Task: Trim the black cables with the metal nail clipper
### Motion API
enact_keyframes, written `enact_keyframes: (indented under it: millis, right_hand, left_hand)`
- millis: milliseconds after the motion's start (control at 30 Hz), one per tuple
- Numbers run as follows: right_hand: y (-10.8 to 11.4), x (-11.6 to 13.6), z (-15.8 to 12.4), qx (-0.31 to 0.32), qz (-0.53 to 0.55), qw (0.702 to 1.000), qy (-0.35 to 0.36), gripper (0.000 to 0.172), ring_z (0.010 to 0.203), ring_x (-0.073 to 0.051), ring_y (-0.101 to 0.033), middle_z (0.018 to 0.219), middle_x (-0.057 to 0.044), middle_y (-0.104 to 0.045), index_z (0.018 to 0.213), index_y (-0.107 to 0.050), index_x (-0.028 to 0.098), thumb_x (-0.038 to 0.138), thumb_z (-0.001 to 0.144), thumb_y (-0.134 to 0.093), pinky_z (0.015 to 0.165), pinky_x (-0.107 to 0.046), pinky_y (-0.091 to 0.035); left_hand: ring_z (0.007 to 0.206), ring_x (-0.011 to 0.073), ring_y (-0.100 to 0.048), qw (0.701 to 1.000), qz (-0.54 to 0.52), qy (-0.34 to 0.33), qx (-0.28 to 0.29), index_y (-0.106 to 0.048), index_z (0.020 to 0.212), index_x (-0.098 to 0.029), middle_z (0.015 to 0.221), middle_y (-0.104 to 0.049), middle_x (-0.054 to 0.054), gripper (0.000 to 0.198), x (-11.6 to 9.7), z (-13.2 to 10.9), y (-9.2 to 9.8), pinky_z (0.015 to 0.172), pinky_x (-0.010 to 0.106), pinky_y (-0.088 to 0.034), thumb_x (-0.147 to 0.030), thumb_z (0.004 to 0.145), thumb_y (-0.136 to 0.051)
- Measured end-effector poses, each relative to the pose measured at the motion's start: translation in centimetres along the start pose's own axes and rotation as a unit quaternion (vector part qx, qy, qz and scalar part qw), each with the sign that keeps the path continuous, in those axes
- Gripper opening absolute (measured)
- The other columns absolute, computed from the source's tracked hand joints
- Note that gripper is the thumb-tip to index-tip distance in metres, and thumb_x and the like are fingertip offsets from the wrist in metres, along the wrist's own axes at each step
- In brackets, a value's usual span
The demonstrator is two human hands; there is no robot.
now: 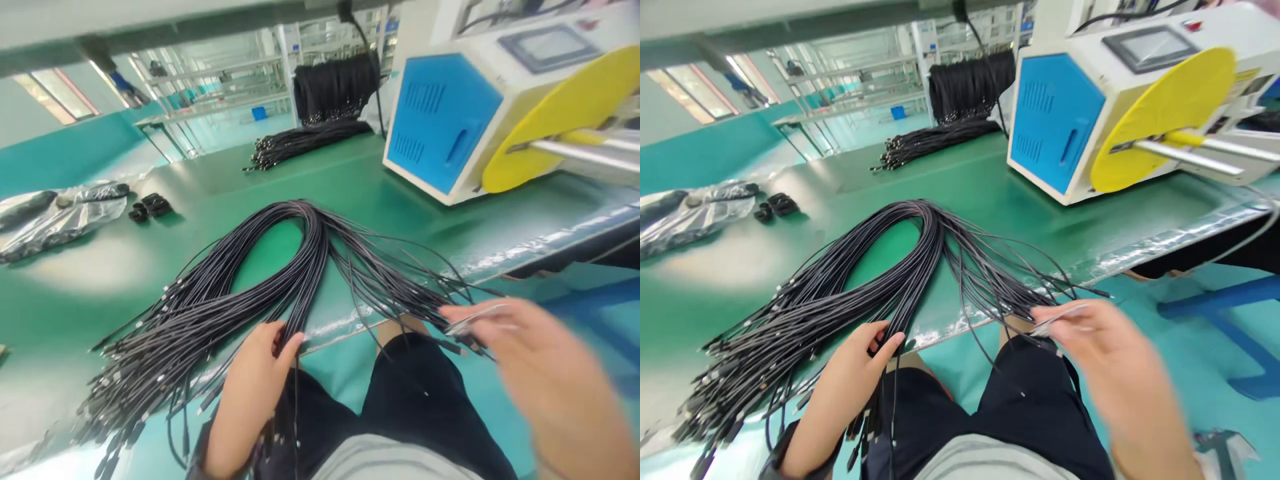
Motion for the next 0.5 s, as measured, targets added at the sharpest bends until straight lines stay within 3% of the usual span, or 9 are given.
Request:
enact_keyframes:
  millis: [67,100,167,233,300,333,433,500]
  right_hand:
    - [-6.3,0.3,-1.5,0.19,0.131,0.972,-0.054,0.026,0.103,-0.027,-0.067,0.1,-0.008,-0.074,0.086,-0.064,0.022,0.046,0.082,-0.07,0.09,-0.04,-0.051]
    - [-9.1,0.4,-2.1,0.248,0.177,0.949,-0.078,0.029,0.106,-0.028,-0.066,0.099,-0.009,-0.074,0.085,-0.063,0.021,0.049,0.081,-0.07,0.094,-0.041,-0.049]
    - [-13.1,0.1,-2.9,0.285,0.217,0.926,-0.122,0.035,0.109,-0.026,-0.064,0.107,-0.009,-0.071,0.09,-0.062,0.02,0.053,0.081,-0.069,0.098,-0.042,-0.046]
    - [-15.6,-0.4,-3.3,0.285,0.231,0.919,-0.147,0.038,0.11,-0.027,-0.064,0.121,-0.011,-0.066,0.093,-0.061,0.019,0.056,0.083,-0.066,0.096,-0.044,-0.047]
    - [-16.6,-0.8,-3.6,0.274,0.242,0.917,-0.162,0.039,0.11,-0.027,-0.063,0.128,-0.012,-0.062,0.095,-0.061,0.019,0.056,0.085,-0.063,0.095,-0.044,-0.047]
    - [-16.6,-0.9,-3.8,0.269,0.248,0.915,-0.167,0.039,0.111,-0.027,-0.063,0.128,-0.011,-0.062,0.096,-0.06,0.019,0.056,0.085,-0.063,0.095,-0.044,-0.047]
    - [-15.8,-1.6,-4.6,0.26,0.257,0.914,-0.176,0.038,0.107,-0.026,-0.063,0.115,-0.012,-0.068,0.094,-0.061,0.018,0.055,0.084,-0.065,0.093,-0.042,-0.046]
    - [-15.2,-2.3,-5.3,0.256,0.256,0.914,-0.183,0.036,0.106,-0.027,-0.063,0.107,-0.011,-0.071,0.09,-0.06,0.018,0.053,0.084,-0.066,0.094,-0.043,-0.044]
  left_hand:
    - [0.075,0.0247,-0.061,0.999,-0.014,0.007,0.052,-0.061,0.093,-0.02,0.082,-0.065,0.004,0.03,-0.3,1.1,0.3,0.07,0.037,-0.045,-0.048,0.09,-0.05]
    - [0.072,0.0238,-0.06,0.997,-0.031,0.004,0.076,-0.058,0.086,-0.021,0.076,-0.063,0.003,0.027,-0.5,1.5,0.5,0.068,0.035,-0.044,-0.047,0.089,-0.051]
    - [0.076,0.0232,-0.064,0.983,-0.12,0.01,0.135,-0.054,0.082,-0.021,0.078,-0.066,0.003,0.025,-0.8,1.8,0.5,0.071,0.034,-0.045,-0.045,0.089,-0.051]
    - [0.082,0.0223,-0.067,0.949,-0.24,0.039,0.202,-0.051,0.091,-0.021,0.088,-0.071,0.005,0.024,-0.9,1.7,0.4,0.073,0.032,-0.048,-0.044,0.09,-0.05]
    - [0.078,0.021,-0.069,0.922,-0.294,0.055,0.244,-0.047,0.1,-0.021,0.09,-0.072,0.005,0.026,-1.2,1.7,0.6,0.07,0.031,-0.049,-0.045,0.09,-0.049]
    - [0.071,0.0206,-0.069,0.927,-0.275,0.051,0.249,-0.046,0.1,-0.021,0.082,-0.072,0.003,0.027,-1.4,1.7,0.8,0.066,0.031,-0.048,-0.045,0.09,-0.049]
    - [0.051,0.0206,-0.062,0.973,-0.08,0.017,0.217,-0.047,0.088,-0.022,0.053,-0.062,-0.003,0.027,-1.8,2.4,1.6,0.054,0.029,-0.042,-0.048,0.086,-0.055]
    - [0.047,0.0208,-0.06,0.98,0.044,-0.006,0.196,-0.047,0.078,-0.022,0.048,-0.059,-0.003,0.03,-2.1,2.8,1.8,0.051,0.029,-0.037,-0.05,0.083,-0.058]
Point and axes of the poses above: each hand's wrist, its own z-axis towards the middle knuckle, its own y-axis out of the back of the hand, x = y × z, the point moved 5 cm from there along z, towards the middle knuckle
